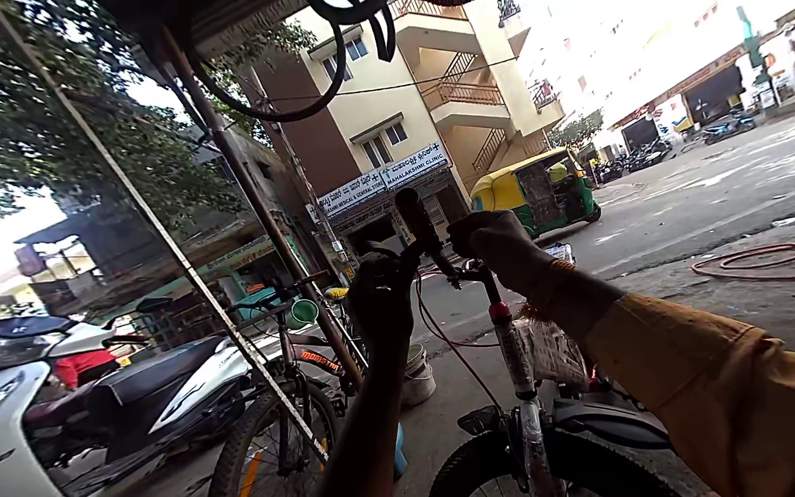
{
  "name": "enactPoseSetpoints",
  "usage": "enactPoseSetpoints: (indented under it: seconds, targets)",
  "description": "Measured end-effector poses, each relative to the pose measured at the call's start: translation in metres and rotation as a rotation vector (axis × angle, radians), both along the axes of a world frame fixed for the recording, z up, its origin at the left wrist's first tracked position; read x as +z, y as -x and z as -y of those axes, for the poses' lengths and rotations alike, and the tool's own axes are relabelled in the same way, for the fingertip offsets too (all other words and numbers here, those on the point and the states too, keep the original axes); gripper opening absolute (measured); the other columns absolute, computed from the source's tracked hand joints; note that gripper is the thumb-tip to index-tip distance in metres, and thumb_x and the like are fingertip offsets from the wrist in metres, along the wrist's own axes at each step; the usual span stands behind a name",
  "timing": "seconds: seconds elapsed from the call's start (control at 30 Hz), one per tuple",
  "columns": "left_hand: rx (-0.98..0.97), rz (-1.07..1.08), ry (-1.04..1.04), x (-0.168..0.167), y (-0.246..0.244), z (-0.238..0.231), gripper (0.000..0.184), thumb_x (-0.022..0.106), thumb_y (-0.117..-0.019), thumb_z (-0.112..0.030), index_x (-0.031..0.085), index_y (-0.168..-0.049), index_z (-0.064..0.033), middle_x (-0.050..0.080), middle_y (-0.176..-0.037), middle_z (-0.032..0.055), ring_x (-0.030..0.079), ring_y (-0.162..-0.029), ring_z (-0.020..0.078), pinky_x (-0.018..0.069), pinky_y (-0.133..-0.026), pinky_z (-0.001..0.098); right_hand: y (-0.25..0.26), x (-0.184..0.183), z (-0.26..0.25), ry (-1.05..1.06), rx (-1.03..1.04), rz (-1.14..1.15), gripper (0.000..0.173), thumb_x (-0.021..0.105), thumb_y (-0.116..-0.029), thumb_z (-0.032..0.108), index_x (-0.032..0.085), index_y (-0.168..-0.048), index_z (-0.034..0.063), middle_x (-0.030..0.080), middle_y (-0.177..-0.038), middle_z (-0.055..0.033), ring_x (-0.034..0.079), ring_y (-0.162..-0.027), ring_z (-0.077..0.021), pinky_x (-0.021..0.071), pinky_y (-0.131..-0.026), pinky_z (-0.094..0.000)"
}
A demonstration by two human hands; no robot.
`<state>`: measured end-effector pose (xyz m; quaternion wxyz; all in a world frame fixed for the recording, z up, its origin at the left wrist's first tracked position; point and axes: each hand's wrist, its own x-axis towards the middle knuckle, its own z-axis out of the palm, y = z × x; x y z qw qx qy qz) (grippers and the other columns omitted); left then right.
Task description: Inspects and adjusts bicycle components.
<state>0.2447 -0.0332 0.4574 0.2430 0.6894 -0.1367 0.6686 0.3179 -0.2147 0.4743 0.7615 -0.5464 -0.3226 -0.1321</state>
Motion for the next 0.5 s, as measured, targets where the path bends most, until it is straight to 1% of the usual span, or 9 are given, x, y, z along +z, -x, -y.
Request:
enactPoseSetpoints:
  seconds: [0.07, 0.1, 0.13, 0.17, 0.23, 0.27, 0.37, 0.47, 0.5]
  targets:
    - [-0.026, 0.002, 0.068, 0.008, -0.004, -0.004, 0.049, 0.090, -0.0772, -0.038, 0.054, -0.100, -0.0127, 0.059, -0.083, -0.0035, 0.059, -0.071, 0.0057, 0.0516, -0.063, 0.0252, 0.003, 0.000, 0.004, 0.001, 0.036, -0.019, 0.016, 0.064, -0.0912, 0.000, 0.076, -0.101, 0.0042, 0.074, -0.091, -0.0091, 0.070, -0.077, -0.0164, 0.0585, -0.073, -0.0363]
    - [-0.074, -0.038, 0.085, 0.013, -0.005, -0.005, 0.054, 0.091, -0.0761, -0.037, 0.053, -0.107, -0.0134, 0.061, -0.088, -0.0029, 0.062, -0.074, 0.0071, 0.0532, -0.063, 0.0258, 0.004, 0.000, 0.005, 0.015, 0.051, -0.021, 0.016, 0.065, -0.0916, 0.000, 0.076, -0.103, 0.0043, 0.075, -0.092, -0.0086, 0.070, -0.078, -0.0160, 0.0594, -0.074, -0.0351]
    - [-0.147, -0.079, 0.058, 0.016, -0.006, -0.007, 0.057, 0.091, -0.0765, -0.032, 0.054, -0.115, -0.0135, 0.068, -0.094, -0.0015, 0.068, -0.080, 0.0102, 0.0588, -0.066, 0.0291, 0.006, 0.000, 0.006, 0.027, 0.065, -0.014, 0.016, 0.065, -0.0917, 0.000, 0.076, -0.103, 0.0042, 0.074, -0.092, -0.0085, 0.070, -0.078, -0.0160, 0.0591, -0.074, -0.0348]
    - [-0.241, -0.138, -0.017, 0.020, -0.008, -0.009, 0.056, 0.089, -0.0799, -0.023, 0.054, -0.122, -0.0120, 0.069, -0.102, 0.0013, 0.070, -0.090, 0.0139, 0.0618, -0.075, 0.0319, 0.007, -0.001, 0.007, 0.028, 0.081, -0.004, 0.016, 0.065, -0.0917, -0.001, 0.075, -0.103, 0.0033, 0.073, -0.091, -0.0090, 0.069, -0.077, -0.0163, 0.0579, -0.073, -0.0346]
    - [-0.294, -0.264, -0.132, 0.025, -0.013, -0.013, 0.055, 0.083, -0.0840, -0.015, 0.058, -0.133, -0.0102, 0.073, -0.112, 0.0018, 0.071, -0.101, 0.0132, 0.0621, -0.087, 0.0321, 0.008, -0.002, 0.010, 0.024, 0.102, 0.007, 0.015, 0.065, -0.0916, 0.000, 0.074, -0.104, 0.0026, 0.072, -0.090, -0.0099, 0.069, -0.075, -0.0168, 0.0586, -0.071, -0.0348]
    - [-0.299, -0.308, -0.169, 0.027, -0.014, -0.014, 0.050, 0.081, -0.0865, -0.012, 0.062, -0.133, -0.0092, 0.073, -0.114, 0.0025, 0.071, -0.104, 0.0130, 0.0612, -0.091, 0.0319, 0.008, -0.004, 0.011, 0.024, 0.104, 0.012, 0.015, 0.066, -0.0917, 0.001, 0.074, -0.103, 0.0028, 0.072, -0.088, -0.0095, 0.068, -0.074, -0.0161, 0.0578, -0.070, -0.0341]
    - [-0.309, -0.365, -0.178, 0.030, -0.018, -0.013, 0.036, 0.076, -0.0904, -0.010, 0.069, -0.125, -0.0098, 0.075, -0.112, 0.0028, 0.072, -0.103, 0.0130, 0.0611, -0.091, 0.0318, 0.005, -0.009, 0.016, 0.039, 0.091, 0.005, 0.011, 0.069, -0.0907, 0.002, 0.074, -0.101, 0.0033, 0.071, -0.084, -0.0086, 0.066, -0.070, -0.0153, 0.0562, -0.066, -0.0338]
    - [-0.354, -0.392, -0.189, 0.033, -0.019, -0.010, 0.035, 0.076, -0.0919, -0.012, 0.069, -0.126, -0.0098, 0.074, -0.115, 0.0049, 0.072, -0.105, 0.0164, 0.0612, -0.093, 0.0342, 0.000, -0.015, 0.020, 0.055, 0.091, -0.017, 0.010, 0.070, -0.0899, 0.003, 0.074, -0.099, 0.0037, 0.072, -0.087, -0.0099, 0.068, -0.073, -0.0175, 0.0589, -0.069, -0.0366]
    - [-0.340, -0.409, -0.215, 0.035, -0.018, -0.009, 0.034, 0.074, -0.0937, -0.014, 0.069, -0.127, -0.0113, 0.074, -0.116, 0.0035, 0.071, -0.106, 0.0152, 0.0610, -0.093, 0.0334, -0.001, -0.017, 0.021, 0.058, 0.087, -0.015, 0.010, 0.070, -0.0900, 0.003, 0.074, -0.099, 0.0038, 0.072, -0.088, -0.0097, 0.068, -0.073, -0.0178, 0.0593, -0.070, -0.0369]
